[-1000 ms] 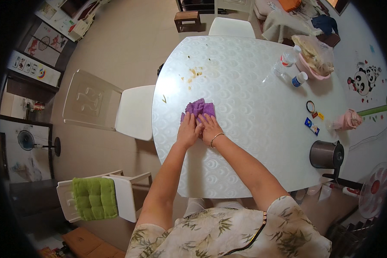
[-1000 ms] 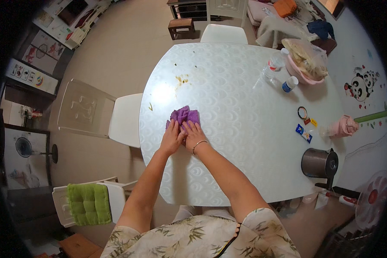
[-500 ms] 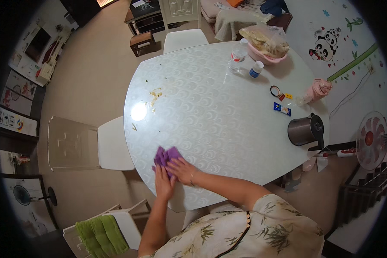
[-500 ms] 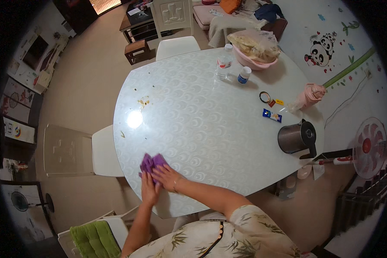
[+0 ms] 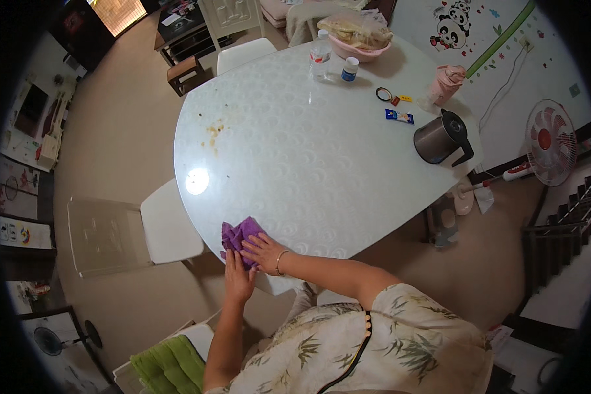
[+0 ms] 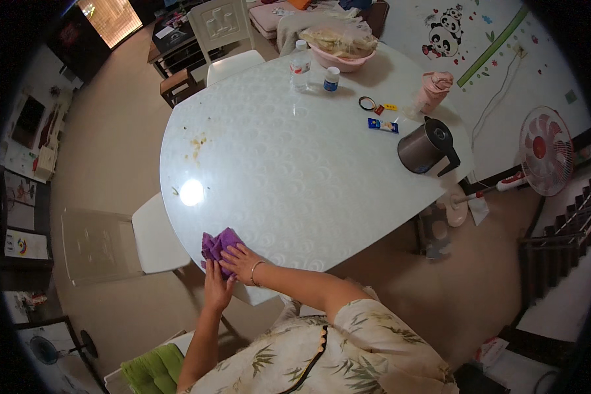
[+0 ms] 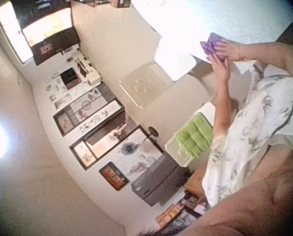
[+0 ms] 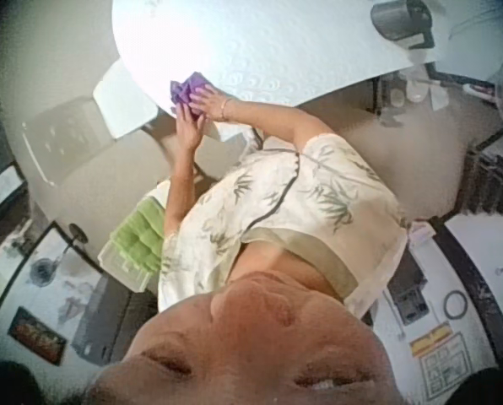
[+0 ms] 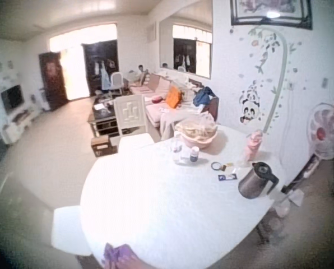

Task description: The person rinses a purple cloth in a kitchen sink and then moves to a dining area to wipe a white table. They systematically clean the table surface, moving a kettle, a glass, and a pink thermos aside to reach the areas underneath, and finally wipe the remaining surface.

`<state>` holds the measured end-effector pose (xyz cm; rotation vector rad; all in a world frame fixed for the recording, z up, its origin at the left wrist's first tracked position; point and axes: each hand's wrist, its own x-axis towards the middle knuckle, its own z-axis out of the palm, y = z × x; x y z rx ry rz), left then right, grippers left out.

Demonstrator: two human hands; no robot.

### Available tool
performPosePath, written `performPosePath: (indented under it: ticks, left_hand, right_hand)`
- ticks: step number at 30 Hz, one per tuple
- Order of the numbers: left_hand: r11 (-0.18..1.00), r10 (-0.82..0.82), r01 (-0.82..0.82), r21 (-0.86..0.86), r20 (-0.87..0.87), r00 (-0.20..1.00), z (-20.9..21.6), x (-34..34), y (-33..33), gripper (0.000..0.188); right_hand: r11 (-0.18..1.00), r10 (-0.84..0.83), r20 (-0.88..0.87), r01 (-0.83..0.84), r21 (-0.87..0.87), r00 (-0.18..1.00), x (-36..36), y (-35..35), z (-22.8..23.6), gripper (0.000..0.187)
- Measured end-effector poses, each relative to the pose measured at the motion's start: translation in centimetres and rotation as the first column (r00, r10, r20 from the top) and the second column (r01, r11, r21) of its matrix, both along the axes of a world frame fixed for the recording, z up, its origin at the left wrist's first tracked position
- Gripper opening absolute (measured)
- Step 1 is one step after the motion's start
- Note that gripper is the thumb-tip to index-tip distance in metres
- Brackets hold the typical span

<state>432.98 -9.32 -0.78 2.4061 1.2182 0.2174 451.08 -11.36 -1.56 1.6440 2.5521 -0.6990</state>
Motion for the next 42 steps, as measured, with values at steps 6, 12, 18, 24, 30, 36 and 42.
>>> performPosePath:
  ticks: [6,12,18,24,30,36,42]
  left_hand:
    - [0.995,-0.098,0.098,-0.016,0.005,0.995,0.6,0.8,-5.6,0.074]
    - [0.907,-0.412,0.416,-0.059,0.068,0.909,-0.1,8.7,-6.3,0.075]
    - [0.871,-0.487,0.487,-0.062,0.013,0.873,-0.2,14.1,-7.0,0.067]
    - [0.963,-0.261,0.257,-0.079,-0.051,0.964,1.3,9.1,-5.0,0.065]
    - [0.999,0.026,-0.025,0.029,-0.012,1.0,0.7,7.7,2.4,0.066]
    - [0.982,0.116,-0.117,0.15,0.013,0.993,-1.2,9.5,17.0,0.065]
    - [0.97,0.183,-0.174,0.169,-0.041,0.982,-1.5,8.7,15.2,0.066]
  right_hand:
    - [0.99,-0.139,-0.104,0.136,-0.036,0.985,1.1,-7.7,0.1,0.065]
    - [0.904,-0.424,0.075,0.426,-0.02,0.903,6.8,-14.2,0.7,0.063]
    - [0.84,-0.542,0.008,0.541,0.029,0.84,9.9,-17.5,0.4,0.07]
    - [0.935,-0.351,0.016,0.351,-0.048,0.936,8.7,-10.1,1.5,0.066]
    - [0.988,-0.154,-0.012,0.154,0.02,0.988,7.0,2.5,0.5,0.063]
    - [0.968,-0.205,-0.003,0.204,0.144,0.979,6.5,16.9,-1.1,0.061]
    - [0.966,-0.198,0.035,0.189,0.178,0.98,5.6,16.0,-0.5,0.06]
